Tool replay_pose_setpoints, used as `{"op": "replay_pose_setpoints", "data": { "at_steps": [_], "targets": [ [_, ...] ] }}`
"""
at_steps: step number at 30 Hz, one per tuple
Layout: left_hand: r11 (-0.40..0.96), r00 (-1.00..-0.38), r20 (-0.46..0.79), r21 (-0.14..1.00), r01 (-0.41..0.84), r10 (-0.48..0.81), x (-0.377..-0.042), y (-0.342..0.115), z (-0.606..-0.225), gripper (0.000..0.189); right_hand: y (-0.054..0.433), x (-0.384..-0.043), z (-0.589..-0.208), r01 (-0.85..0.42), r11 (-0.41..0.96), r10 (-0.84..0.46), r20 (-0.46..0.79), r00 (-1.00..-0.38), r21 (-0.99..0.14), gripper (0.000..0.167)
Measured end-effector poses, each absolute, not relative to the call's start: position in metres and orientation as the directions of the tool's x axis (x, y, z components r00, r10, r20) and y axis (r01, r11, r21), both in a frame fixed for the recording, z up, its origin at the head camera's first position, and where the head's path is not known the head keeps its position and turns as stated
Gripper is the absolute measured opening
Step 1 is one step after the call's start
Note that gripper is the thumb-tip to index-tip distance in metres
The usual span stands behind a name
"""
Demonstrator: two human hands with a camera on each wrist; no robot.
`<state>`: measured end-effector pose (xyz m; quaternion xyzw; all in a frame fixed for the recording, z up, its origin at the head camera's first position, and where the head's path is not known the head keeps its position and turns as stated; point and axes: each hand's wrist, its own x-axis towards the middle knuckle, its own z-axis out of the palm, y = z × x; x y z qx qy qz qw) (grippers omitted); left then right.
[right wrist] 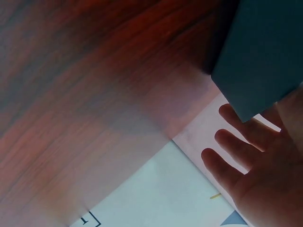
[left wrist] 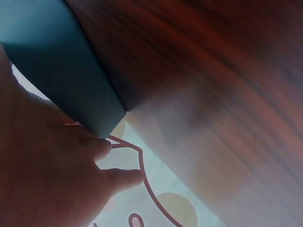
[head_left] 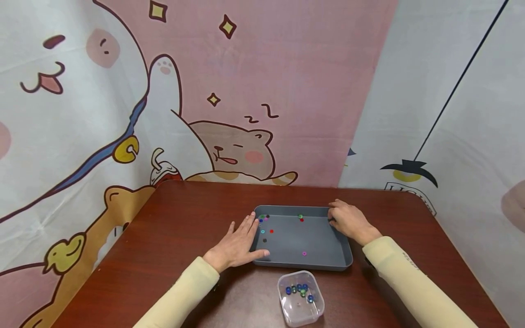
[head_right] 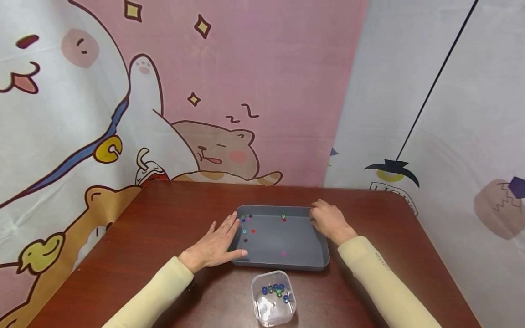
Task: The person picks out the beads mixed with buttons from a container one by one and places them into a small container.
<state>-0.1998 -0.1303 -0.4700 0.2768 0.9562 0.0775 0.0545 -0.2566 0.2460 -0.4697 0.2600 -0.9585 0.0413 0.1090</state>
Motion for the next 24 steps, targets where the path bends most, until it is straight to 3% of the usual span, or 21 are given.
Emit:
{"op": "replay_pose_setpoints", "data": {
  "at_steps": [24],
  "targets": [
    [0.835,-0.842,-0.064,0.185,0.518,0.536,-0.2002,-0.1299,-0.4705,0.108,0.2515,-0.2487,-0.463,-0.514,0.855,-0.477,0.292,-0.829,-0.062,0.011]
  ]
}}
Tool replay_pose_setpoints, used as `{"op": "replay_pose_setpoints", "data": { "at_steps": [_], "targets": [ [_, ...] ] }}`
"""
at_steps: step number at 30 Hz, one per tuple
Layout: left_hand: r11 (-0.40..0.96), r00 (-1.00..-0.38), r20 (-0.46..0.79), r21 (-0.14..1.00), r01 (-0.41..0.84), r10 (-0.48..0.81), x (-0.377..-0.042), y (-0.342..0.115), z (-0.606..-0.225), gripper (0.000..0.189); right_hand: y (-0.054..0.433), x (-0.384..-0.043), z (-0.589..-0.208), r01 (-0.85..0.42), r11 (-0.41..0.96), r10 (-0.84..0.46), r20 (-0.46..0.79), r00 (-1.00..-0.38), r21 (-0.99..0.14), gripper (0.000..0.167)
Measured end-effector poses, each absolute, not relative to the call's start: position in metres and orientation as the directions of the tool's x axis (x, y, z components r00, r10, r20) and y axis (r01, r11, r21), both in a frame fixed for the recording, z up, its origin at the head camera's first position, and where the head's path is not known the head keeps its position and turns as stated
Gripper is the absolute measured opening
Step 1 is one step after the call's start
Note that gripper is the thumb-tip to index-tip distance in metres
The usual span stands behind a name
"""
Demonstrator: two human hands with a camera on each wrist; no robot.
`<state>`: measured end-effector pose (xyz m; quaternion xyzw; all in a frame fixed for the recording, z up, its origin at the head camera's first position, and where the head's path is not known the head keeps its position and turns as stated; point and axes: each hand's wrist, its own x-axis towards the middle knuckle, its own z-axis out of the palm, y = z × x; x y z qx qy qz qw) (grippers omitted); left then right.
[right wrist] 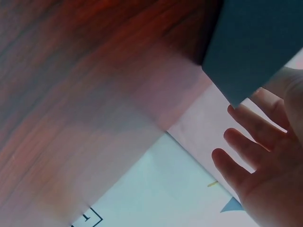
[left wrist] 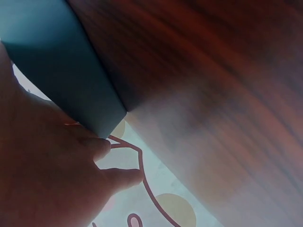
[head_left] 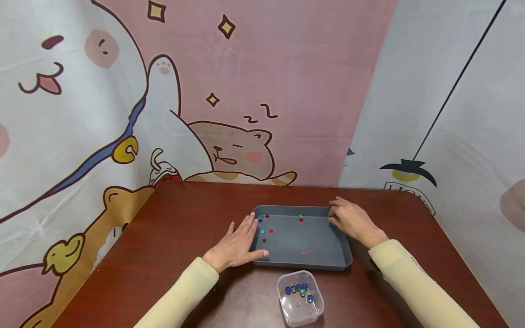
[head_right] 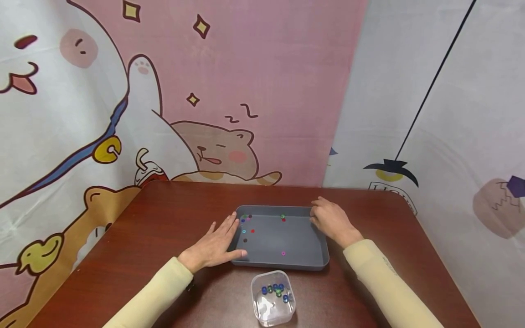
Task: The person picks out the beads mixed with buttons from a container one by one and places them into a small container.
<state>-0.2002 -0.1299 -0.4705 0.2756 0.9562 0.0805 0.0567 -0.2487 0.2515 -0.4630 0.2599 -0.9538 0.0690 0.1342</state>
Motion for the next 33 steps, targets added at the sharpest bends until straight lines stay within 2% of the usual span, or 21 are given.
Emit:
{"op": "replay_pose_setpoints", "data": {
  "at_steps": [14,27,33],
  "targets": [
    [0.837,-0.843,-0.074,0.19,0.513,0.533,-0.201,-0.129,-0.47,0.108,0.252,-0.233,-0.444,-0.436,0.882,-0.378,0.283,-0.881,-0.18,0.012],
    [0.84,-0.845,-0.083,0.197,0.506,0.528,-0.201,-0.128,-0.47,0.105,0.24,-0.21,-0.434,-0.491,0.827,-0.372,0.387,-0.844,-0.275,0.017],
    [0.843,-0.846,-0.086,0.187,0.505,0.526,-0.201,-0.129,-0.471,0.106,0.23,-0.196,-0.43,-0.541,0.791,-0.38,0.463,-0.801,-0.286,0.018]
  ]
}}
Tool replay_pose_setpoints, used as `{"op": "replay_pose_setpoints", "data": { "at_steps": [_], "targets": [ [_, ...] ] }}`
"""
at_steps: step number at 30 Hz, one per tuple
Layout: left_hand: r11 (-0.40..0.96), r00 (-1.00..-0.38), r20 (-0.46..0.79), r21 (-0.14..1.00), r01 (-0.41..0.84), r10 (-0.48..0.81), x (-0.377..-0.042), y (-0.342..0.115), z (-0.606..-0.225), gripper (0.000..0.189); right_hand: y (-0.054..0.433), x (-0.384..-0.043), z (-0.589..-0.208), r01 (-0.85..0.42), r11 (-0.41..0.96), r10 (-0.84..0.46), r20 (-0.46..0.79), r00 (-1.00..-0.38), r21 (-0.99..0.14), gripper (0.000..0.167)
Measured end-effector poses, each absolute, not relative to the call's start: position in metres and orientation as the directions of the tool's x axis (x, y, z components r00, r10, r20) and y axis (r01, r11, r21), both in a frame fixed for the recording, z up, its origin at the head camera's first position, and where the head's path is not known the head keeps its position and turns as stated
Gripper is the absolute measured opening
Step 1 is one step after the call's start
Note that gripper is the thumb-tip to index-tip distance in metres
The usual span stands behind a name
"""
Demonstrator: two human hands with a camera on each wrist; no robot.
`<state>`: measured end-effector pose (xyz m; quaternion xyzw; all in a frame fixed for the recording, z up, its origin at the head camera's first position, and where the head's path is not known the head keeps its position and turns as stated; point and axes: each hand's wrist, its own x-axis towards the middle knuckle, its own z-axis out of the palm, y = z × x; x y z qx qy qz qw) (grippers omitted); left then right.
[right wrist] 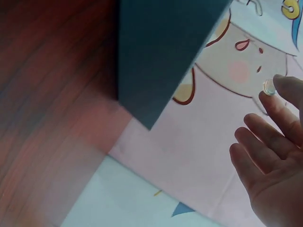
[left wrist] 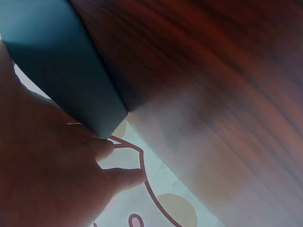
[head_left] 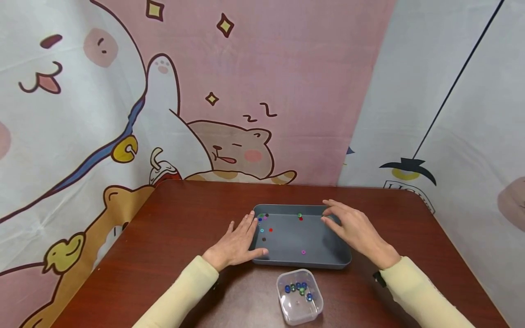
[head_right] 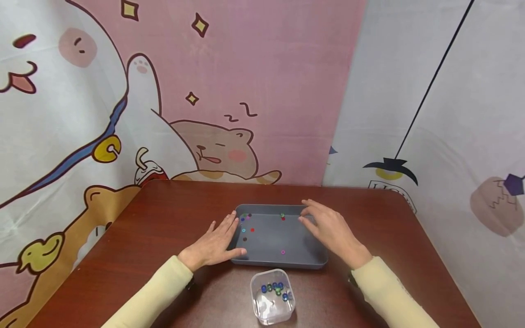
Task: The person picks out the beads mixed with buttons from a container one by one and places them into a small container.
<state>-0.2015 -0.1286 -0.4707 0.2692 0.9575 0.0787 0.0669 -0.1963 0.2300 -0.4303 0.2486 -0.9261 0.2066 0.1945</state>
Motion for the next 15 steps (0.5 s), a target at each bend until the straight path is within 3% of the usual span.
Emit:
{"op": "replay_pose_setpoints", "data": {
  "at_steps": [15],
  "targets": [
    [0.843,-0.848,-0.084,0.192,0.502,0.524,-0.202,-0.128,-0.471,0.105,0.207,-0.158,-0.418,-0.679,0.674,-0.443,0.576,-0.687,-0.292,0.017]
  ]
}}
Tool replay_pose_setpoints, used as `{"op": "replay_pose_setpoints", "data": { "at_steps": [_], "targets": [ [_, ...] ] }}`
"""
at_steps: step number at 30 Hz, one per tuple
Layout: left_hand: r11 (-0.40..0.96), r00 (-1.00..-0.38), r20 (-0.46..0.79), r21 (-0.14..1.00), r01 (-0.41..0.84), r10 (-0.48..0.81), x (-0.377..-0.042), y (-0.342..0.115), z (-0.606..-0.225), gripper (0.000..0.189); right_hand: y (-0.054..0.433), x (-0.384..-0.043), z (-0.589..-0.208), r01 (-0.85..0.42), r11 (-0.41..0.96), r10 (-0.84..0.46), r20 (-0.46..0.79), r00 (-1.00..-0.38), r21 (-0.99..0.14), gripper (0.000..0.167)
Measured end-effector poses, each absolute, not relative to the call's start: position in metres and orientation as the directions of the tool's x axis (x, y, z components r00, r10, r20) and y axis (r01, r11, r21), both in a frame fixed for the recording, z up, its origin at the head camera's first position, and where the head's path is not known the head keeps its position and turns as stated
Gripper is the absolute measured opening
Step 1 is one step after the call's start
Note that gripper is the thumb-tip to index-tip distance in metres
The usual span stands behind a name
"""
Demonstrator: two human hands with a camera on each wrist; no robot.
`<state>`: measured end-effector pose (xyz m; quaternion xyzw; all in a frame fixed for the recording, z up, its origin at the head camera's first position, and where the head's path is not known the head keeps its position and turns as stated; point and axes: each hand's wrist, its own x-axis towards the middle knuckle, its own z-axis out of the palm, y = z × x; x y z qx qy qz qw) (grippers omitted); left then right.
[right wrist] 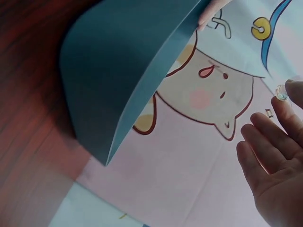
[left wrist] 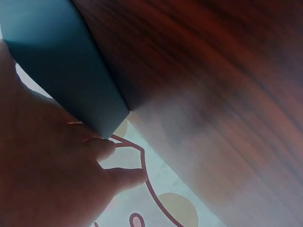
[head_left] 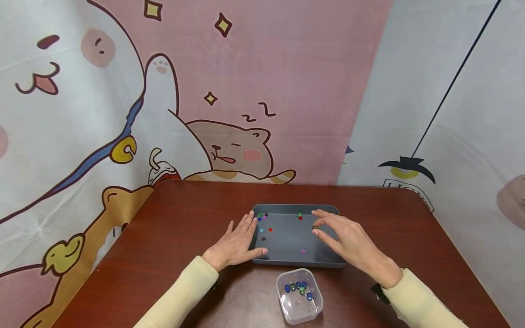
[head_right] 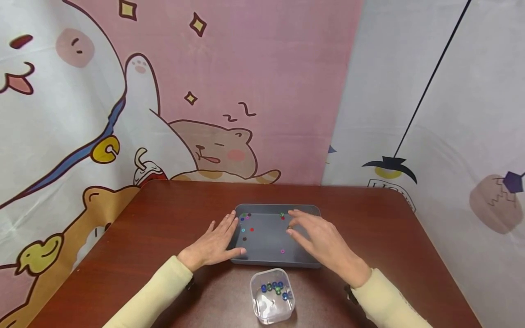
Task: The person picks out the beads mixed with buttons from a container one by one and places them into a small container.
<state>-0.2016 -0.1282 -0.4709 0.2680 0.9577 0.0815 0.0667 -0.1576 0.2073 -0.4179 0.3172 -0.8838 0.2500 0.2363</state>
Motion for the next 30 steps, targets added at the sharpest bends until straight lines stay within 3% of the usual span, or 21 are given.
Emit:
{"op": "replay_pose_setpoints", "data": {
  "at_steps": [14,22,30],
  "targets": [
    [0.843,-0.848,-0.088,0.202,0.499,0.523,-0.2,-0.129,-0.47,0.105,0.196,-0.131,-0.417,-0.77,0.581,-0.514,0.615,-0.599,-0.264,0.019],
    [0.842,-0.847,-0.085,0.203,0.5,0.524,-0.199,-0.129,-0.47,0.105,0.194,-0.12,-0.423,-0.789,0.531,-0.548,0.585,-0.598,-0.308,0.022],
    [0.841,-0.846,-0.084,0.202,0.503,0.526,-0.2,-0.129,-0.469,0.105,0.19,-0.115,-0.428,-0.838,0.441,-0.602,0.587,-0.541,-0.32,0.016]
  ]
}}
